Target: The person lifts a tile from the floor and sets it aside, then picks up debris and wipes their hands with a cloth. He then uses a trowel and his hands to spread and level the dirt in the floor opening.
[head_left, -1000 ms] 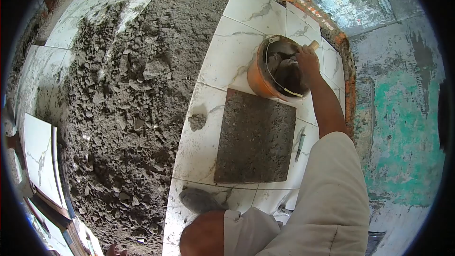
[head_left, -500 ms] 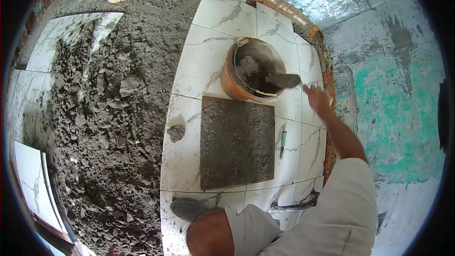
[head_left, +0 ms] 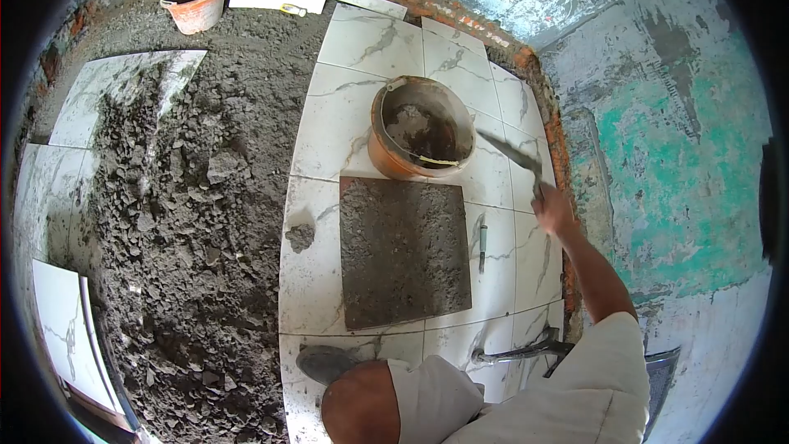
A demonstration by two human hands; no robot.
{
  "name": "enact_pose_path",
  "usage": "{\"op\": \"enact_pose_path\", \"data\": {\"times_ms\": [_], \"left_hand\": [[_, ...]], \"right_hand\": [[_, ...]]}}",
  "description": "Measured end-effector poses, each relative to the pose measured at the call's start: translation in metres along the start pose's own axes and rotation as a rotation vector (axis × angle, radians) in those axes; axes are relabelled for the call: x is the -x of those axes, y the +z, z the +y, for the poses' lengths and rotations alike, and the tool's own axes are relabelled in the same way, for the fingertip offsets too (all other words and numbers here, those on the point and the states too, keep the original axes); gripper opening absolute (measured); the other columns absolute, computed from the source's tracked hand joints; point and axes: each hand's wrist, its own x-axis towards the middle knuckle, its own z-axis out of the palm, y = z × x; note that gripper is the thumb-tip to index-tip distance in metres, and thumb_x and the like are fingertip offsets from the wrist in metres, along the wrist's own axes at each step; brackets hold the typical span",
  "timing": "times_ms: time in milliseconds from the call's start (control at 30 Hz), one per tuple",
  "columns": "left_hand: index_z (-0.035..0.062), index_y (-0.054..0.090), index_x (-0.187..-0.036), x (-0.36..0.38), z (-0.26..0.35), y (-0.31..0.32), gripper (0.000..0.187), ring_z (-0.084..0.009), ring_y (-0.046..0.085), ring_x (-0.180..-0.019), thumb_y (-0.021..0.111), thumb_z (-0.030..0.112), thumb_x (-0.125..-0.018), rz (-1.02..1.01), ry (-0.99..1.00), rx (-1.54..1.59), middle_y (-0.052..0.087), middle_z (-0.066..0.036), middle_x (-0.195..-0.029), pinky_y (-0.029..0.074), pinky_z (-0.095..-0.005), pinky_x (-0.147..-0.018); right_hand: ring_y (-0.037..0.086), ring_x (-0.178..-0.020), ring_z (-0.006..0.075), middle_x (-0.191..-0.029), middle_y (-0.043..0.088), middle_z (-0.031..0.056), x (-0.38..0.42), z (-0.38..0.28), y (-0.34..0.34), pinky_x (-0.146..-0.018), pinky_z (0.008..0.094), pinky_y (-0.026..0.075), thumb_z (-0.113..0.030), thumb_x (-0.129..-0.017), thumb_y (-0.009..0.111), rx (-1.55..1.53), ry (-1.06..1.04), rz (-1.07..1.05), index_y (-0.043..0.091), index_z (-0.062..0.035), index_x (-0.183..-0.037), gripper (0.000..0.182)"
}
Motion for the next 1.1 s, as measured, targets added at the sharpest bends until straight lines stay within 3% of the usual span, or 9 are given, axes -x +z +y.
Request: {"op": "enact_pose_path", "data": {"times_ms": [100,167,233,367,600,800,933,1033,1100], "left_hand": [[0.0084,0.052,-0.134,-0.001,0.009,0.004,0.057,-0.039,0.065,-0.088,0.069,0.04,-0.089,0.011,-0.01,-0.116,0.069,-0.021,-0.1,0.052,-0.0457,-0.077],[0.0091,0.051,-0.135,-0.002,0.02,0.001,0.057,-0.0388,0.066,-0.089,0.067,0.041,-0.09,0.036,0.173,-0.083,0.069,-0.022,-0.101,0.053,-0.0462,-0.076],[0.0102,0.049,-0.137,-0.009,-0.001,0.007,0.062,-0.0379,0.066,-0.096,0.068,0.043,-0.088,-0.026,0.115,-0.012,0.066,-0.025,-0.109,0.051,-0.0493,-0.079],[-0.0013,0.054,-0.13,0.03,-0.063,0.037,0.065,-0.0393,0.056,-0.117,0.075,0.037,-0.081,0.101,-0.104,-0.032,0.059,-0.023,-0.127,0.044,-0.0457,-0.1],[0.0017,0.056,-0.128,0.093,0.01,0.012,0.058,-0.0316,0.067,-0.095,0.075,0.034,-0.083,0.123,-0.403,0.349,0.067,-0.021,-0.108,0.053,-0.0418,-0.083],[0.0031,0.058,-0.124,0.135,-0.045,0.087,0.055,-0.0335,0.067,-0.093,0.074,0.034,-0.082,0.253,-0.384,0.44,0.068,-0.021,-0.1,0.053,-0.0418,-0.08],[0.0033,0.058,-0.125,0.181,-0.052,0.135,0.053,-0.0334,0.068,-0.091,0.073,0.034,-0.084,0.314,-0.385,0.539,0.069,-0.021,-0.099,0.053,-0.0424,-0.078],[0.0024,0.059,-0.12,0.213,-0.053,0.192,0.048,-0.0355,0.067,-0.091,0.072,0.031,-0.084,0.408,-0.406,0.636,0.068,-0.021,-0.101,0.054,-0.0438,-0.078],[0.0022,0.06,-0.117,0.227,-0.046,0.242,0.044,-0.037,0.065,-0.096,0.072,0.028,-0.083,0.524,-0.41,0.633,0.067,-0.021,-0.105,0.053,-0.0441,-0.083]], "right_hand": [[0.062,-0.064,0.0287,-0.07,0.059,0.0104,-0.064,-0.019,-0.007,-0.062,0.0446,0.051,-0.036,-0.091,0.054,-0.333,-0.01,0.029,0.06,-0.0088,-0.094,0.028],[0.051,-0.048,0.0213,-0.061,0.055,0.006,-0.093,-0.054,-0.026,-0.049,0.0365,0.044,-0.052,-0.096,0.047,-1.101,0.458,-0.555,0.056,-0.0094,-0.074,0.048],[0.047,-0.05,0.0155,-0.061,0.049,0.002,-0.105,-0.046,-0.005,-0.049,0.0326,0.041,-0.053,-0.097,0.045,-1.087,0.395,-0.721,0.054,-0.0086,-0.076,0.049],[0.062,-0.078,0.0162,-0.092,0.064,0.0076,-0.047,-0.016,0.008,-0.069,0.0344,0.051,-0.019,-0.094,0.047,-0.882,0.031,-0.72,0.043,-0.0183,-0.146,0.052],[0.061,-0.068,0.0155,-0.081,0.062,0.0075,0.161,-0.257,0.011,-0.061,0.0335,0.05,-0.019,-0.091,0.055,-0.689,-0.402,-1.439,0.048,-0.0098,-0.13,0.041],[0.06,-0.06,0.0148,-0.072,0.06,0.0074,0.114,-0.316,0.0,-0.055,0.0328,0.049,-0.019,-0.088,0.061,-0.548,-0.64,-1.323,0.052,-0.0025,-0.117,0.034],[0.06,-0.054,0.0173,-0.067,0.059,0.01,0.049,-0.445,-0.02,-0.051,0.0352,0.048,-0.021,-0.088,0.062,-0.486,-0.683,-0.783,0.055,0.0013,-0.102,0.027],[0.062,-0.069,0.0297,-0.077,0.061,0.0163,0.072,-0.558,-0.035,-0.065,0.0417,0.048,-0.022,-0.089,0.061,-0.373,-1.31,-0.233,0.059,-0.0009,-0.101,0.025],[0.065,-0.076,0.0323,-0.089,0.065,0.0198,0.167,-0.627,-0.113,-0.069,0.042,0.05,-0.029,-0.09,0.062,-0.36,-0.952,-0.876,0.06,-0.0019,-0.108,0.032]]}}
